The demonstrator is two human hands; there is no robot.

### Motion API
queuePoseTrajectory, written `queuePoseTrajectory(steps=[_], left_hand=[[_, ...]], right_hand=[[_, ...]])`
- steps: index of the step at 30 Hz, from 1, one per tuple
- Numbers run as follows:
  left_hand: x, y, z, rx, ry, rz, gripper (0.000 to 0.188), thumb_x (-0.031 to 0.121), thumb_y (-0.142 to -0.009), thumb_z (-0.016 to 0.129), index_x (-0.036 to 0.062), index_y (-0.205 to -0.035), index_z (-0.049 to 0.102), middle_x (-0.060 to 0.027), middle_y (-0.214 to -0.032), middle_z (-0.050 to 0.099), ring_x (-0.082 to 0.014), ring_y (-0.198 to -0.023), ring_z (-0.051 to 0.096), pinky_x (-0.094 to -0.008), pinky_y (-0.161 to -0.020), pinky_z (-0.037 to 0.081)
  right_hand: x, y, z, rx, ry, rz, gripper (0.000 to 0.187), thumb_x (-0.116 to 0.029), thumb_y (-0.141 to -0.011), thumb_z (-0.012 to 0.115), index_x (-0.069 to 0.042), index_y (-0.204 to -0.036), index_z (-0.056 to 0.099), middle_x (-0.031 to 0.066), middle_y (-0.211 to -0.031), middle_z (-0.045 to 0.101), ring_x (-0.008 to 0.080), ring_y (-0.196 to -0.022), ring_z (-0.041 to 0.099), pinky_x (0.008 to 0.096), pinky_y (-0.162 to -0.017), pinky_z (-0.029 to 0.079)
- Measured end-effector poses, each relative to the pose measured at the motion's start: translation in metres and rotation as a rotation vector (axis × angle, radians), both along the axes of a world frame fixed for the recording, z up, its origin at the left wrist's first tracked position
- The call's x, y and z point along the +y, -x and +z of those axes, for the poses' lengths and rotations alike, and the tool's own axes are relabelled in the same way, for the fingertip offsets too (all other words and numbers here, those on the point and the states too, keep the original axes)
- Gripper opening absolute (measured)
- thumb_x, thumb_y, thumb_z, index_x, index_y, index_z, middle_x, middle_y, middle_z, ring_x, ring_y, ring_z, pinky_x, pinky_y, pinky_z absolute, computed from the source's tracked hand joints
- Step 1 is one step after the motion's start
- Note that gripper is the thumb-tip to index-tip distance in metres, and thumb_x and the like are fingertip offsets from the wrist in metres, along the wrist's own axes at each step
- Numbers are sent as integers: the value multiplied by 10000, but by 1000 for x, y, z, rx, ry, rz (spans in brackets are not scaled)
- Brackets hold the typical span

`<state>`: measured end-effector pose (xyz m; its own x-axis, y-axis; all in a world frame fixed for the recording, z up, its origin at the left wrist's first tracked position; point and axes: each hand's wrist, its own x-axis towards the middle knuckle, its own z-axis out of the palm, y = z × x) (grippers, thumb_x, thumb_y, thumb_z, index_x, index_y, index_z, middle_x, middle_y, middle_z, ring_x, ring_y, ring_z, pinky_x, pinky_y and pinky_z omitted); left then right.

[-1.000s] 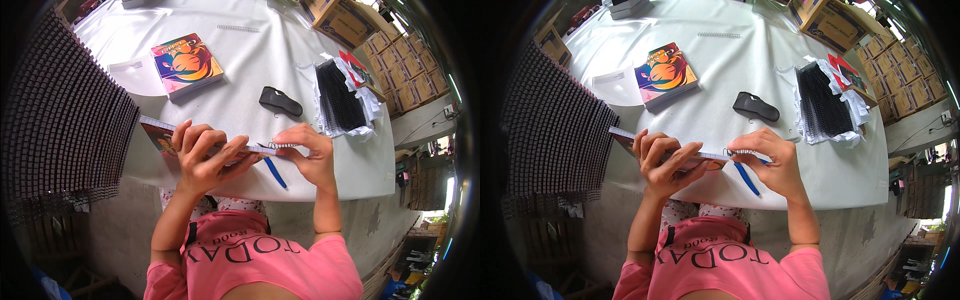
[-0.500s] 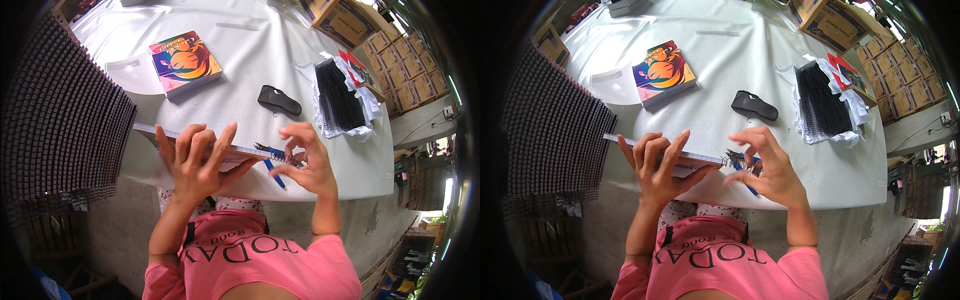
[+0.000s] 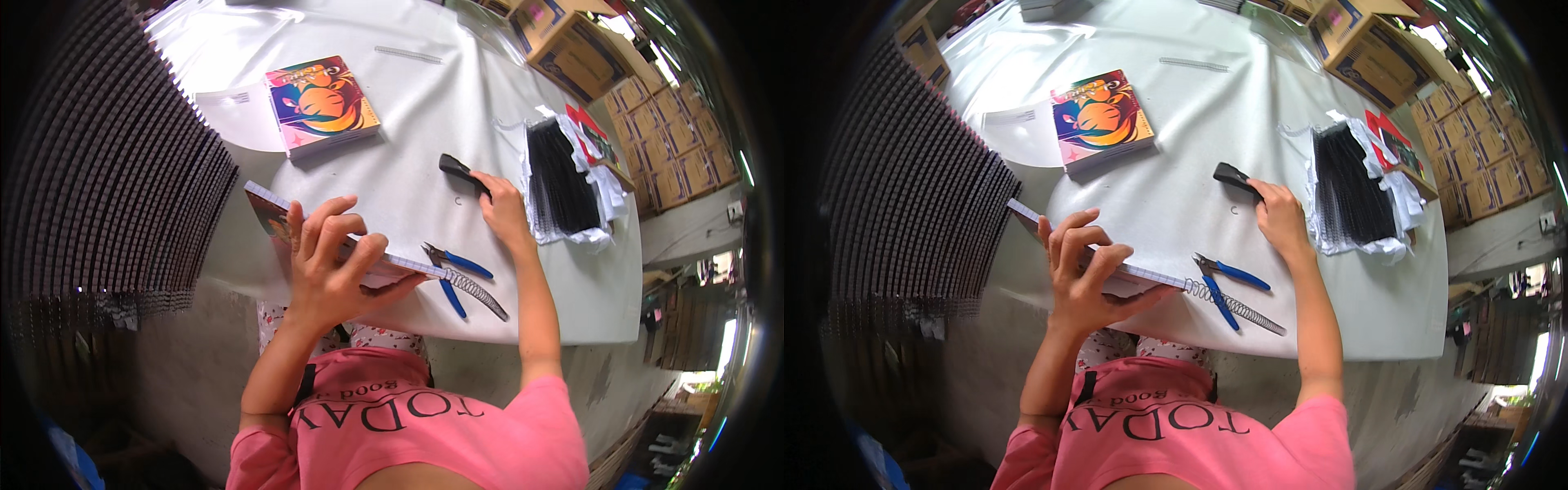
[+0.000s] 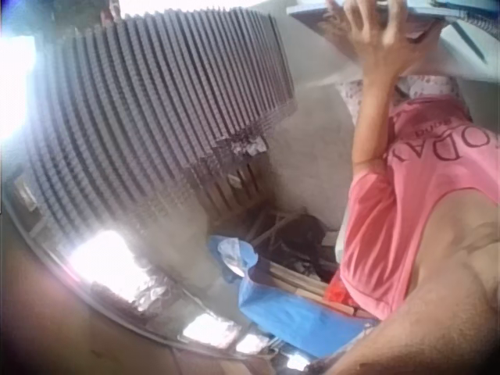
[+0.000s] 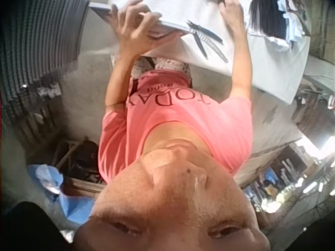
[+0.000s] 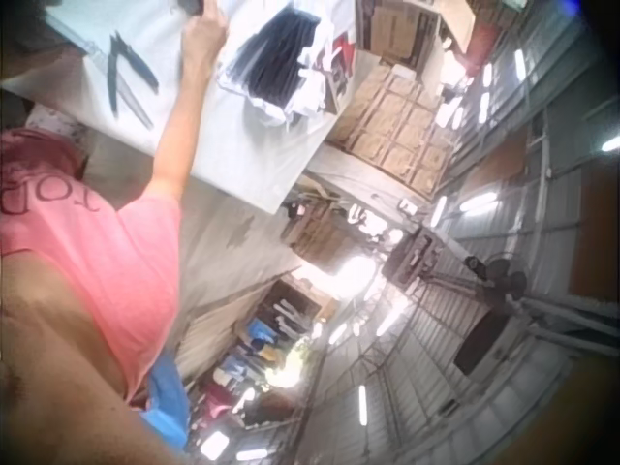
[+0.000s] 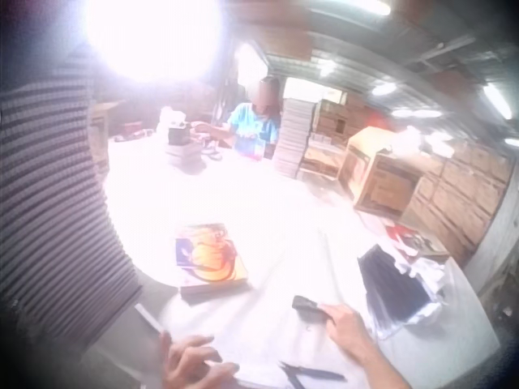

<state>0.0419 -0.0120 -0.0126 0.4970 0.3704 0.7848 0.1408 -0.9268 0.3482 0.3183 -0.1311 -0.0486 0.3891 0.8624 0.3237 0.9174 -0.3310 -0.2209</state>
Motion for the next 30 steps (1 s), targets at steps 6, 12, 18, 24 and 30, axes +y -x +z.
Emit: queuePoseTrajectory(steps=[6, 12, 18, 24, 30], left_hand=[[-3, -2, 1, -6, 80, 20, 486, 430, -503, 839, 116, -632, 492, -43, -816, 484, -316, -1119, 493, -513, -1035, 184], [-2, -3, 4, -2, 64, 24, 471, 491, -591, 777, 103, -658, 519, -60, -772, 477, -294, -1117, 497, -509, -1066, 127], [-2, -2, 4, -23, 116, -16, 575, 502, -626, 748, 102, -1005, 582, -58, -790, 496, -262, -1085, 510, -497, -1074, 137], [-1, 0, 0, -141, 180, -43, 810, 490, -611, 752, 99, -1254, 454, -57, -926, 582, -239, -1098, 509, -480, -1089, 137], [26, 21, 15, 47, 46, 138, 700, 594, -485, 739, 103, -957, 580, -42, -857, 516, -233, -1020, 518, -445, -1058, 203]], right_hand=[[8, 64, 43, 1561, -485, 813, 202, -48, -687, 719, 31, -858, 648, 172, -863, 672, 264, -854, 656, 405, -834, 493], [8, 72, 41, 1633, -597, 826, 102, 31, -678, 708, 5, -766, 664, 143, -801, 676, 246, -799, 665, 345, -747, 529], [19, 85, 59, 1201, -516, 547, 67, -35, -742, 654, 18, -705, 673, 168, -761, 667, 252, -732, 655, 325, -689, 520], [42, 100, 70, 933, -318, 360, 125, 117, -681, 625, 6, -703, 678, 115, -740, 671, 184, -724, 658, 314, -694, 520], [51, 93, 59, 711, -208, 353, 203, 95, -656, 631, 22, -834, 694, 158, -832, 684, 177, -787, 662, 275, -714, 527]])
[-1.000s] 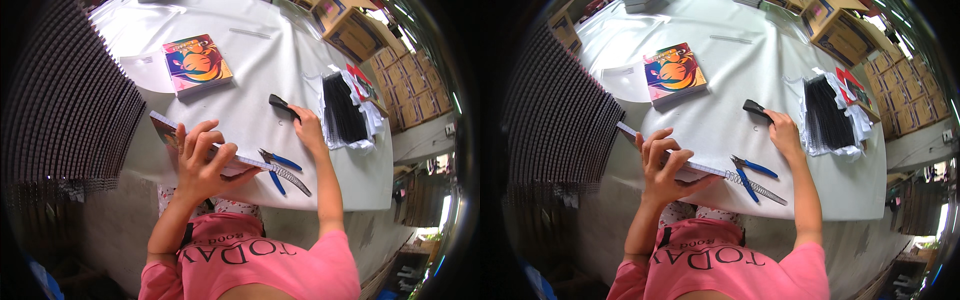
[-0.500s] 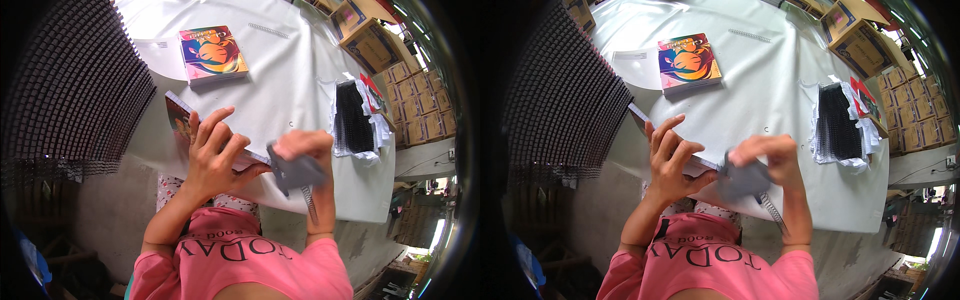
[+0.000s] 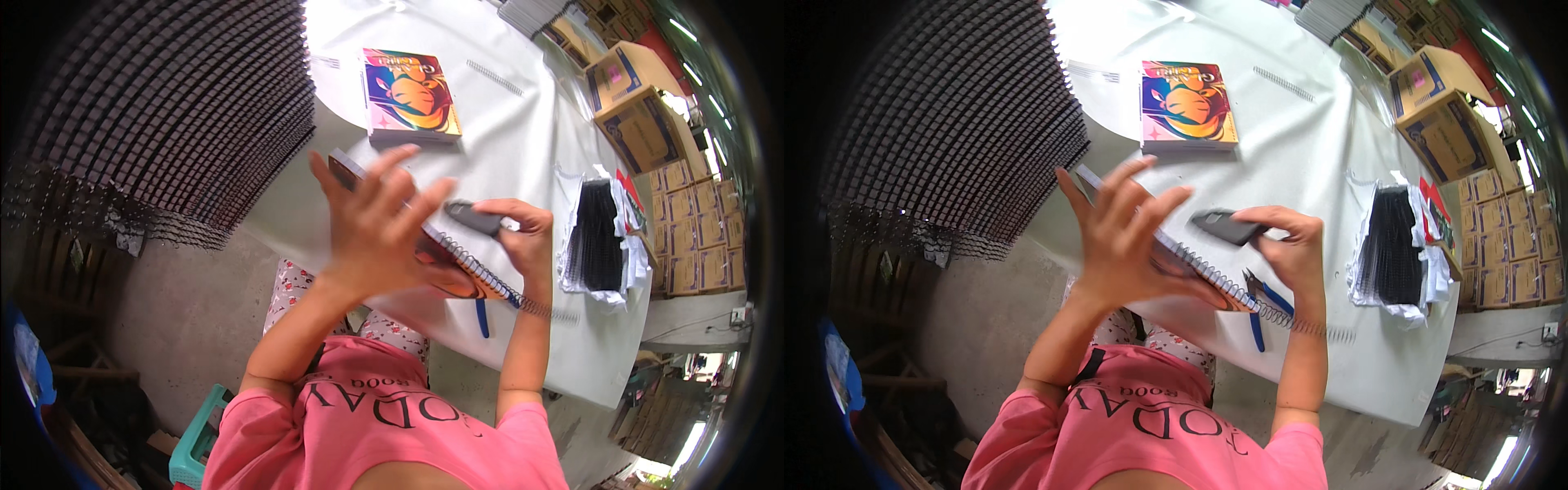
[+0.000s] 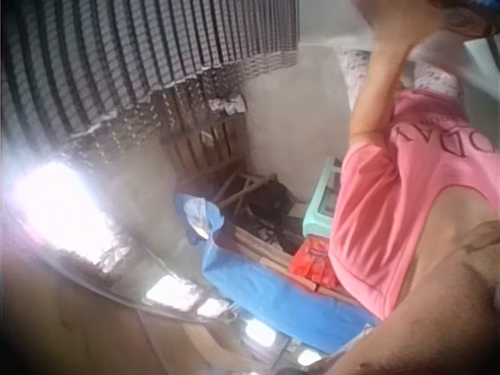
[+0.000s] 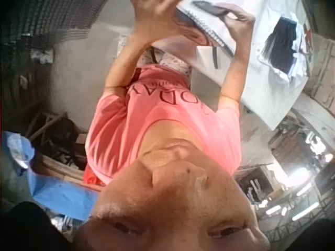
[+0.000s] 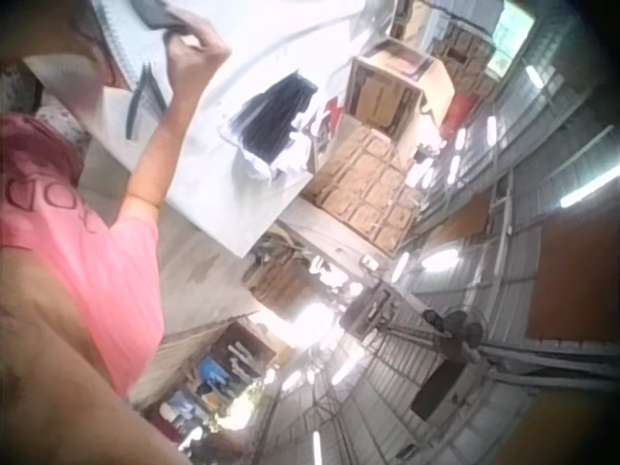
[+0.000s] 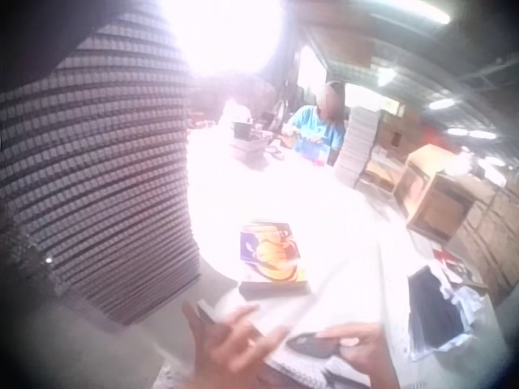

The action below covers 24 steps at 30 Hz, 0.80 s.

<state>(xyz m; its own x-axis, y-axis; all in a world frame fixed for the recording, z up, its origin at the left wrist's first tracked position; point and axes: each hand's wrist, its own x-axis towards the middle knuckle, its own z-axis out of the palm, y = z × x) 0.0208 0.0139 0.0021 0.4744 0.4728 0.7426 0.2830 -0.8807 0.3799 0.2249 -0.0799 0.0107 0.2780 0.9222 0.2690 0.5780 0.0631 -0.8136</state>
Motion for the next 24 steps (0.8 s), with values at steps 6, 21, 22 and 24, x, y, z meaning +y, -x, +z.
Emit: queuePoseTrajectory(steps=[6, 21, 22, 24], left_hand=[[21, 0, -12, -123, 53, -112, 620, 561, -396, 772, 74, -667, 500, -66, -837, 443, -263, -825, 486, -404, -696, 395], [13, 7, -11, -256, 348, -163, 670, 400, -377, 891, 83, -801, 481, -134, -1113, 362, -347, -1016, 451, -450, -766, 449], [14, 7, -12, -257, 398, -149, 686, 393, -375, 895, 84, -822, 477, -132, -1109, 362, -335, -1016, 444, -440, -763, 447], [14, 9, -16, -240, 505, -127, 719, 378, -369, 902, 86, -863, 469, -128, -1100, 362, -312, -1017, 429, -421, -758, 444]], right_hand=[[12, 23, 17, 65, -3, 191, 232, 96, -715, 533, 13, -855, 699, 180, -881, 676, 220, -821, 667, 319, -761, 523], [39, 18, 12, -28, -104, 97, 152, 32, -675, 612, 34, -805, 690, 176, -818, 679, 258, -697, 662, 318, -667, 521], [40, 19, 13, 145, -252, 335, 189, 63, -661, 600, 30, -823, 691, 166, -835, 681, 250, -714, 663, 306, -673, 521], [35, 31, 11, 511, -541, 797, 275, 126, -634, 574, 22, -858, 694, 147, -870, 686, 234, -746, 666, 280, -683, 520]])
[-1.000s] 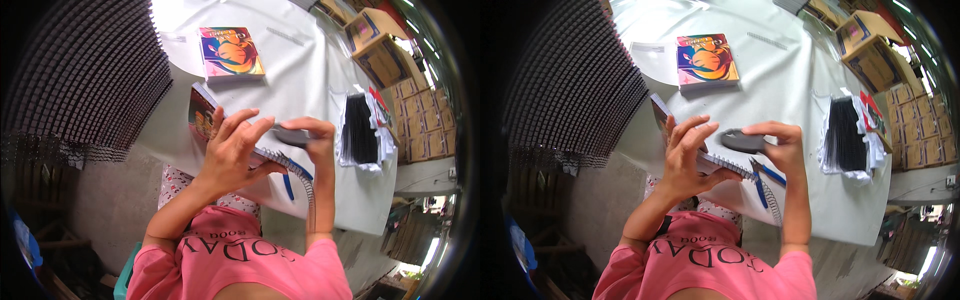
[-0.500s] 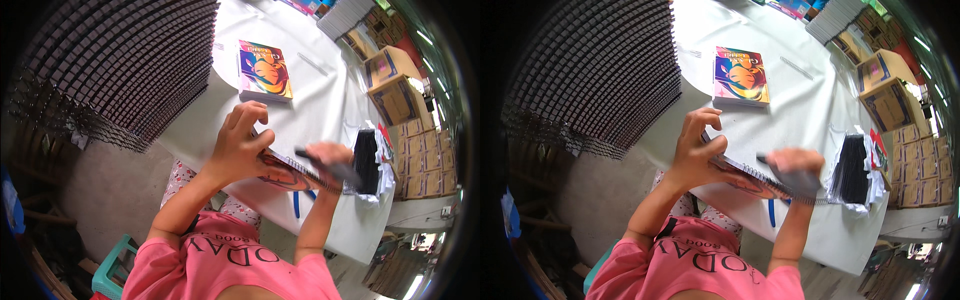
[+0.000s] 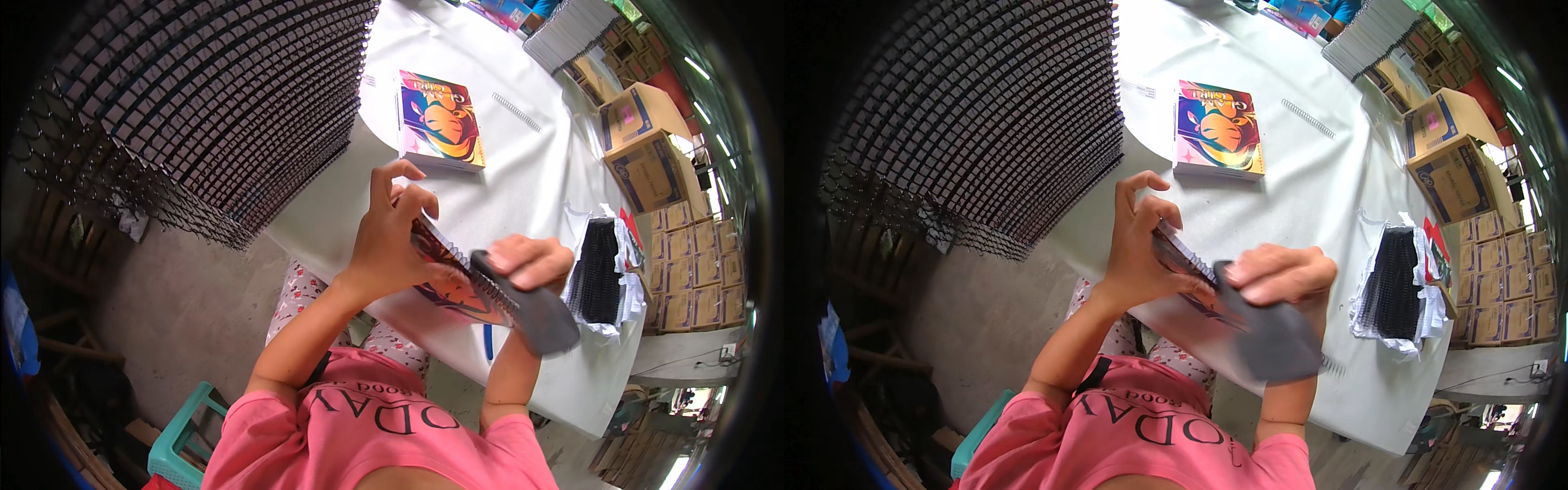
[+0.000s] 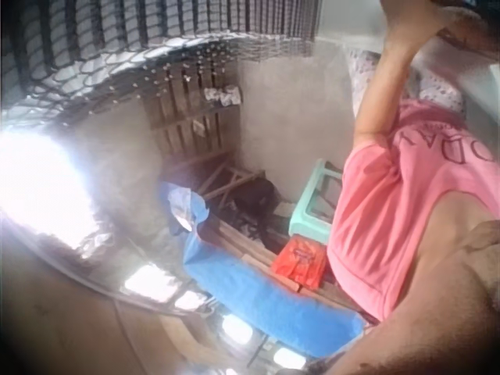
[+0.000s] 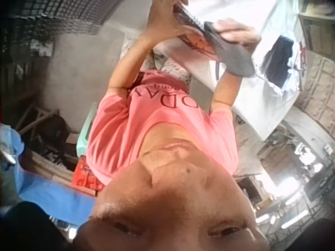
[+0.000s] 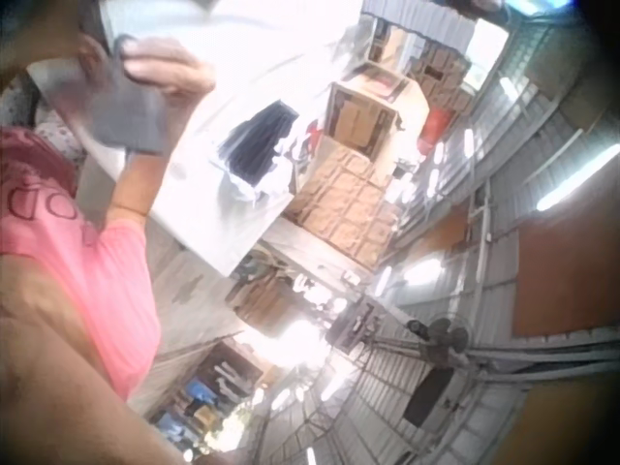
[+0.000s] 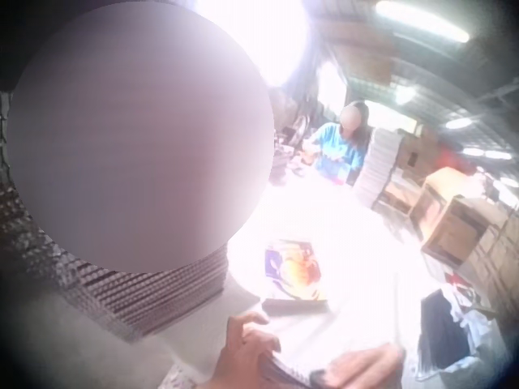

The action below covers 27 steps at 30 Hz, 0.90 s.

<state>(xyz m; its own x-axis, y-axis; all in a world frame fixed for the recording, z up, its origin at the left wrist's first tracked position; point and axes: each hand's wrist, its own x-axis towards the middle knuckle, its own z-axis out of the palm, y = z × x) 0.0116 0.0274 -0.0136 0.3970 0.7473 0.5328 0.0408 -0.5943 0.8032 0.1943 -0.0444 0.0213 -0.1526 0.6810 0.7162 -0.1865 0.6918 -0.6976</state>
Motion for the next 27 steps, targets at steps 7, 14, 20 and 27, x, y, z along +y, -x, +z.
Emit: queuePoseTrajectory(steps=[7, 14, 20, 27], left_hand=[[7, 1, -15, -162, 68, -52, 867, 342, -328, 928, 76, -947, 382, -119, -1044, 373, -247, -951, 428, -345, -766, 413], [12, -2, -26, -147, 177, -100, 905, 389, -385, 921, 44, -941, 295, -106, -998, 378, -194, -903, 423, -293, -735, 413], [7, -4, -20, -303, 240, -107, 656, 321, -587, 864, 40, -930, 380, -67, -906, 440, -123, -804, 454, -234, -671, 423], [0, 7, -17, -471, 410, -71, 141, 16, -757, 716, -6, -837, 602, -43, -775, 586, -59, -691, 541, -179, -601, 440]], right_hand=[[5, 3, 12, -316, 168, -143, 286, 123, -639, 575, 13, -874, 695, 150, -909, 684, 217, -847, 670, 260, -739, 517], [22, 16, 19, -334, 314, -218, 296, 74, -633, 610, -18, -899, 703, 102, -842, 697, 172, -740, 668, 249, -688, 515], [17, -25, -27, -938, 308, -1020, 320, 43, -682, 582, -55, -965, 694, 111, -850, 683, 250, -746, 658, 311, -711, 515], [-102, -42, -60, -1062, 783, -1388, 536, -201, -826, 606, -124, -1328, 435, 135, -1284, 488, 325, -1176, 457, 432, -997, 320]])
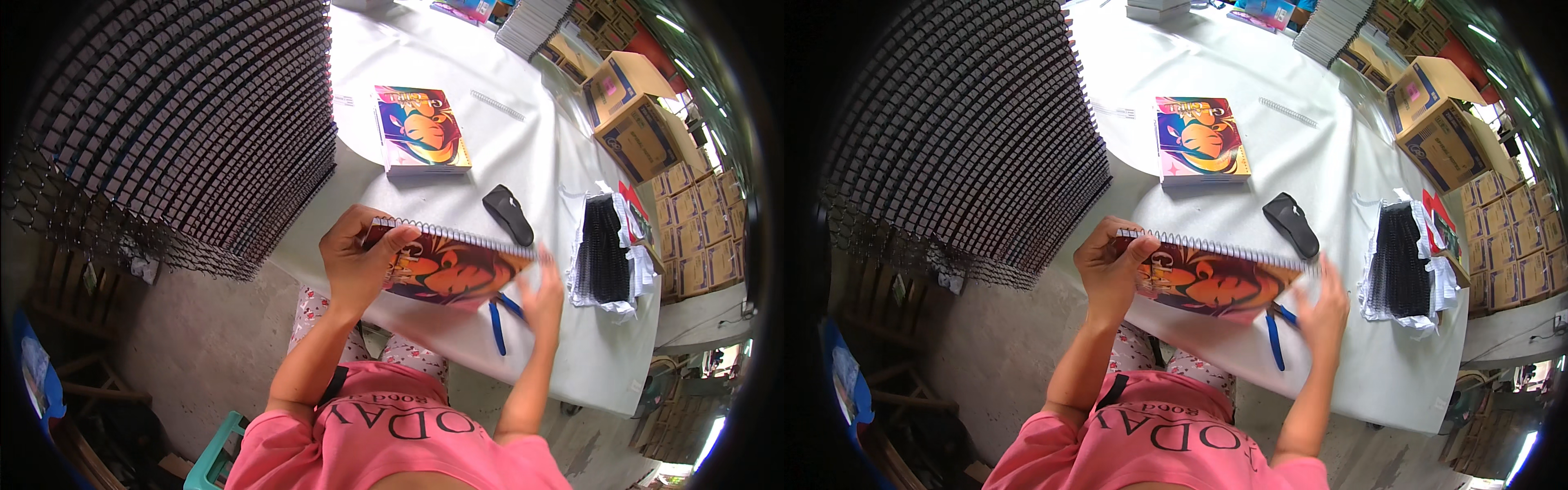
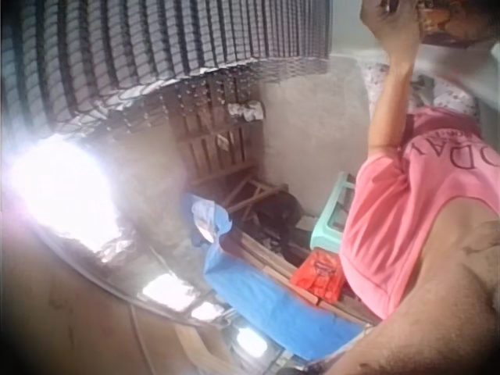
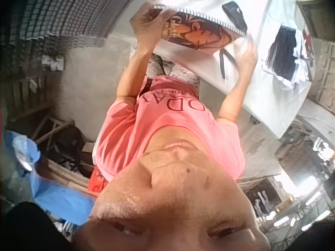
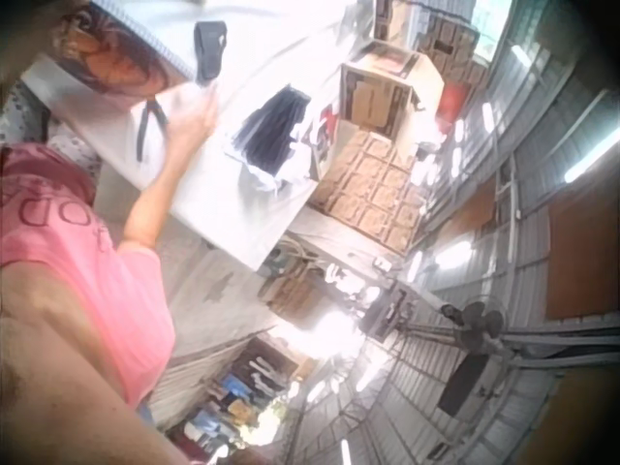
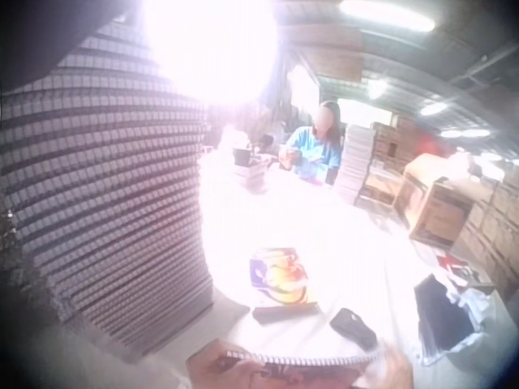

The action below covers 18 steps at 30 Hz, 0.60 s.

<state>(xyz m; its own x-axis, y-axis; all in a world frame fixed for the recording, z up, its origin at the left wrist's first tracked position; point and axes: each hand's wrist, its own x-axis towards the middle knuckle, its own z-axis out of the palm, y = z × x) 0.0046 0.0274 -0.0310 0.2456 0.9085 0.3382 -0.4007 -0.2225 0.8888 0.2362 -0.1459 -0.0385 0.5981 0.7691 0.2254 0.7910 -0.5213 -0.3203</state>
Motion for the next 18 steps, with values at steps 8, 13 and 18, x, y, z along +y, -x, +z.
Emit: queuePoseTrajectory(steps=[8, 13, 18], left_hand=[[-15, -14, 11, 137, -464, 252, 309, -81, -658, 729, 8, -949, 672, -74, -861, 660, -153, -761, 587, -241, -647, 466], [-17, -13, 14, 180, -654, 383, 383, -69, -608, 750, 32, -970, 676, -54, -859, 671, -186, -746, 586, -263, -633, 473], [-19, -10, 17, 211, -699, 389, 413, -91, -580, 744, 19, -972, 672, -63, -859, 668, -184, -750, 587, -260, -613, 481]], right_hand=[[-43, 88, -26, -92, 31, -63, 484, -242, -820, 641, -132, -1270, 503, 84, -1148, 563, 294, -1069, 508, 440, -939, 353], [-1, 119, 43, 209, -497, 214, 342, -190, -787, 676, -122, -1118, 626, 83, -1073, 587, 252, -957, 545, 388, -871, 375], [28, 136, 82, -2, -592, 439, 326, -203, -775, 688, -132, -1090, 645, 77, -1069, 581, 245, -939, 546, 374, -864, 360]])
